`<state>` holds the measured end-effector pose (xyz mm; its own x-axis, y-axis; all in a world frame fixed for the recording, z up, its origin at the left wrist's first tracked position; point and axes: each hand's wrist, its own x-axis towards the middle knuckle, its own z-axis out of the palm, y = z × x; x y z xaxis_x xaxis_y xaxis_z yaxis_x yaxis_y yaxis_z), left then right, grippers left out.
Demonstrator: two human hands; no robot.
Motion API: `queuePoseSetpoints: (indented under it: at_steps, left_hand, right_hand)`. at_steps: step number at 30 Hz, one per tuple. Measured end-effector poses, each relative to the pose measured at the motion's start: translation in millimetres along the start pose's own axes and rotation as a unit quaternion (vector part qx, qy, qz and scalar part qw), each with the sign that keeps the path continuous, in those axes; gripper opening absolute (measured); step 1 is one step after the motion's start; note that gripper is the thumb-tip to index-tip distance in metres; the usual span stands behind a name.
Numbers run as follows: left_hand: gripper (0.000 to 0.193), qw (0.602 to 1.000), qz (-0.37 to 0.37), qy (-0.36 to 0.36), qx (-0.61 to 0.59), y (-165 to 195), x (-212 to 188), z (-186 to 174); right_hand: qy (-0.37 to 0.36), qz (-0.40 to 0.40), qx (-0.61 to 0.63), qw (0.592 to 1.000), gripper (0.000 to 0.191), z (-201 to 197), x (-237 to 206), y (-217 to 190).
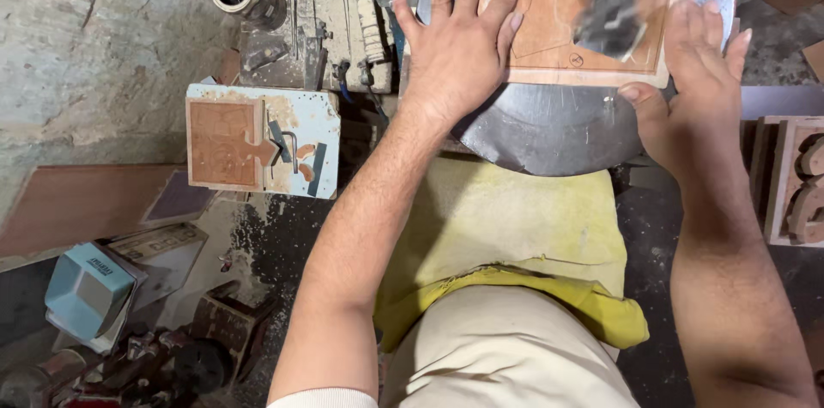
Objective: The person cuts shaped pieces out of a wooden board on a scroll saw, guiding the board by hand along drawn pattern lines. They rotate and reposition the board repeatedly to follow curved cut lines, and briefly reach up to the saw mechanism before resuming cutting.
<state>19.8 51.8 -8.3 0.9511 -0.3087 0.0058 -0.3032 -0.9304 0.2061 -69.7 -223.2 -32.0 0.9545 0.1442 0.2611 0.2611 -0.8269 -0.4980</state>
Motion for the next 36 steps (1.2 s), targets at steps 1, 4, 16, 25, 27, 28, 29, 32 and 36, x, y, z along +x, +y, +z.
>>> queuePoseSetpoints:
  at_steps: [1,4,16,25,27,28,29,32,36]
  left_hand:
    - [0.051,1.000,0.002,-0.003,0.003,-0.3,0.7,-1.0]
    - [0.051,1.000,0.009,-0.002,0.001,-2.1,1.7,-1.9]
    - [0.049,0.998,0.065,0.003,0.006,-9.7,-1.7,-1.7]
    - [0.049,0.993,0.114,-0.017,0.007,-13.8,-7.8,-6.9]
    - [0.049,0.993,0.113,-0.019,0.005,-13.2,-10.8,-6.9]
    - [0.049,0.993,0.114,-0.010,0.006,-12.2,-12.9,-6.2]
    - [0.049,0.993,0.115,-0.001,0.008,-11.4,-15.0,-5.1]
    - [0.050,0.994,0.106,0.015,-0.002,-9.1,-20.8,-0.2]
    - [0.053,0.993,0.116,0.028,-0.001,-6.4,-27.2,5.6]
  right_hand:
    - [0.004,0.003,0.003,1.000,0.078,0.8,0.2,-0.5]
    - [0.014,0.015,0.001,1.000,0.074,3.0,-0.1,-2.3]
    - [0.096,0.057,-0.040,0.993,0.051,14.6,-4.8,-32.8]
    - [0.062,0.035,0.007,0.997,0.054,-6.8,23.4,-42.5]
    - [0.056,0.048,0.007,0.997,0.055,-5.6,26.0,-41.6]
    - [0.049,0.059,-0.002,0.997,0.055,-4.8,26.7,-40.2]
    - [0.042,0.069,-0.011,0.997,0.055,-3.8,27.2,-38.3]
    - [0.005,0.035,-0.084,0.996,0.028,-3.5,32.8,-27.5]
    - [0.000,0.027,-0.012,1.000,0.049,-6.7,39.5,-12.8]
